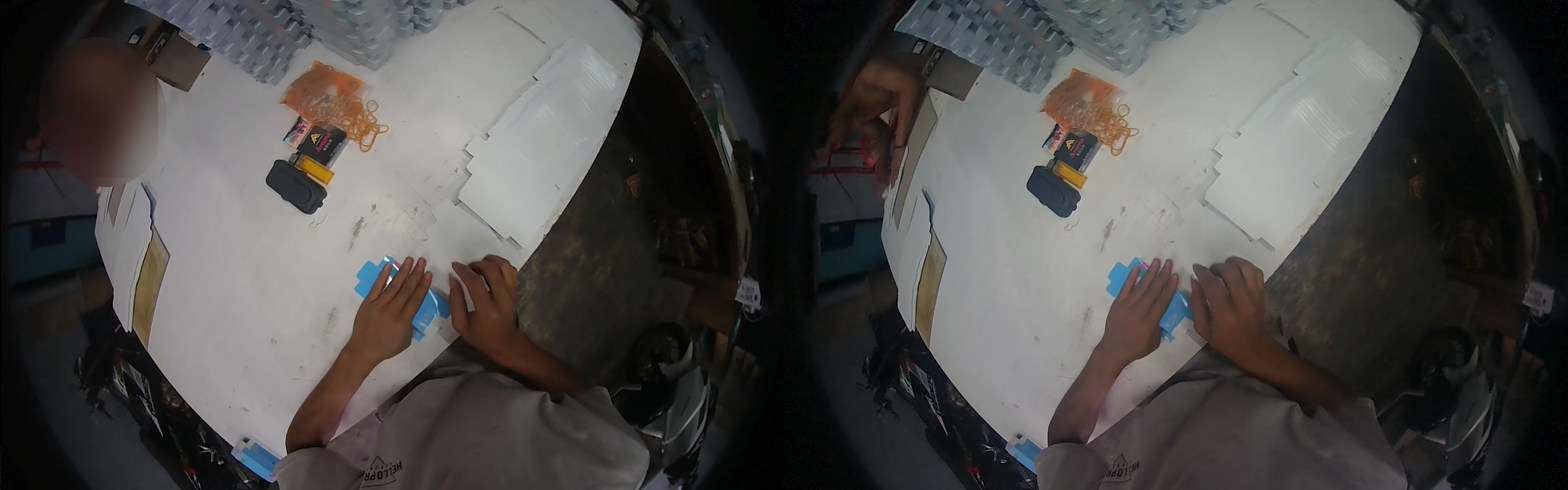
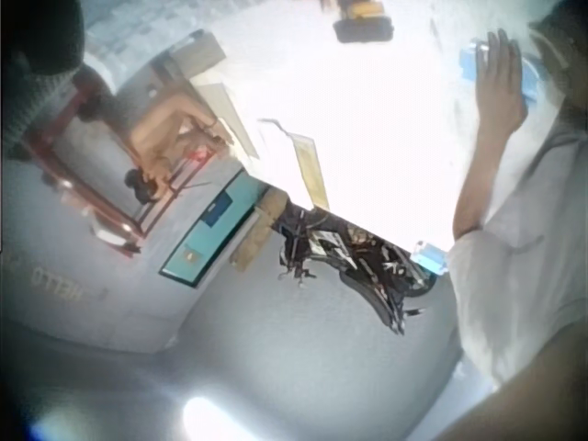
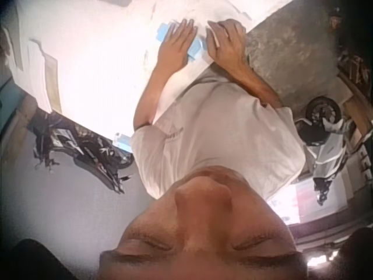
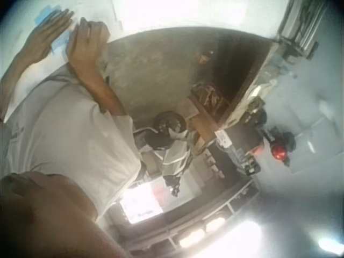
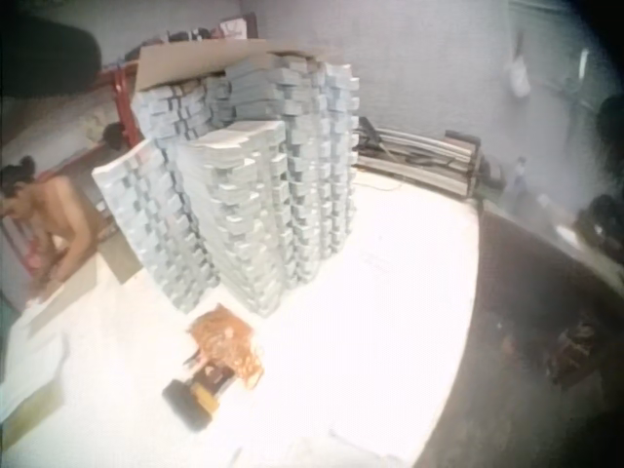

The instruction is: The person rubs a stack of blue paper sheets on a white table using a small blue rectangular block. They repeatedly rub the surface, then gather and align the sheets into a neat stack. The person also moves a cardboard sheet aside and handles a rubber band before continuing to rub the paper stack.

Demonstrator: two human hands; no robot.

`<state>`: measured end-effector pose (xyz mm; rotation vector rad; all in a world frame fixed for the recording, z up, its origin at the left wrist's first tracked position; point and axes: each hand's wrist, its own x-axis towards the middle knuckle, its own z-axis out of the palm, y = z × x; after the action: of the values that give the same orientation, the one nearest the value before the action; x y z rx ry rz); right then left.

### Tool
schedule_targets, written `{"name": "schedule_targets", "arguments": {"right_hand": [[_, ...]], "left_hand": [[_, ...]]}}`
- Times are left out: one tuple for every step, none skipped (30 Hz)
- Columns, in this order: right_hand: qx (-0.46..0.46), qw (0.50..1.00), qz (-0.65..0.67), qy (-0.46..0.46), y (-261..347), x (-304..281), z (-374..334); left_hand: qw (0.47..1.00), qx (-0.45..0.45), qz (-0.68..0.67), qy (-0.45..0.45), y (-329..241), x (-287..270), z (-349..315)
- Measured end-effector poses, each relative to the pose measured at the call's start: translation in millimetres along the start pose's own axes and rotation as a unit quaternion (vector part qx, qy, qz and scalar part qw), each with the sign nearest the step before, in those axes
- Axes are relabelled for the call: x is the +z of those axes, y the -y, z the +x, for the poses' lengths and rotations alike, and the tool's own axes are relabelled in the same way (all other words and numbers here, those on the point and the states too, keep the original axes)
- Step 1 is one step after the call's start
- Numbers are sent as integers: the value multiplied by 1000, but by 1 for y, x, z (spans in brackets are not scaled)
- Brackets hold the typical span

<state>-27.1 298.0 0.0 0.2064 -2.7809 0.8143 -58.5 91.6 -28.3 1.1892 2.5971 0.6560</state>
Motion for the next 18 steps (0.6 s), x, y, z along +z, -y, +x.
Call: {"name": "schedule_targets", "arguments": {"right_hand": [[-5, 1000, -19, 19, -1, 0, 2], [-10, 999, -37, 38, -1, -1, 3], [-14, 997, -41, 59, -3, 2, 1], [-10, 998, -47, 52, -3, 3, 0], [-7, 998, -52, 44, 0, 4, 1], [0, 998, -51, 39, 5, 5, 1], [-5, 999, -22, 47, 3, 9, -3], [-11, 998, 8, 55, -2, 17, -11], [-19, 997, 36, 67, -5, 19, -14], [9, 996, 70, 60, -9, 19, -16], [37, 993, 103, 53, -12, 18, -16], [66, 988, 135, 48, -14, 16, -16], [-9, 998, 59, 1, -15, 16, -2], [-24, 999, 11, 21, -12, 9, 4], [-39, 998, -36, 38, -8, -1, 12], [-54, 994, -83, 55, -6, -5, 15], [-50, 994, -62, 69, -6, -4, 14], [-44, 995, -43, 81, -7, -4, 12]], "left_hand": [[1000, -3, -12, 26, -3, -9, -3], [999, -17, -40, 19, -6, -14, -7], [997, -29, -66, 10, -10, -19, -12], [996, -37, -78, -3, -12, -16, -16], [995, -42, -89, -19, -13, -13, -17], [995, -46, -85, -32, -12, -6, -24], [995, -43, -79, -49, -8, 1, -25], [997, -47, -34, -44, -7, 6, -26], [998, -55, 8, -41, -9, 11, -26], [996, -63, 51, -38, -12, 14, -24], [995, -72, 54, -38, -13, 15, -22], [994, -83, 55, -37, -17, 10, -15], [993, -94, 57, -37, -19, 7, -9], [994, -86, 32, -51, -18, 9, -5], [995, -76, 9, -65, -15, 11, 0], [995, -66, -14, -78, -14, 15, 2], [994, -76, -4, -80, -15, 19, 2], [993, -82, 5, -83, -16, 25, 2]]}}
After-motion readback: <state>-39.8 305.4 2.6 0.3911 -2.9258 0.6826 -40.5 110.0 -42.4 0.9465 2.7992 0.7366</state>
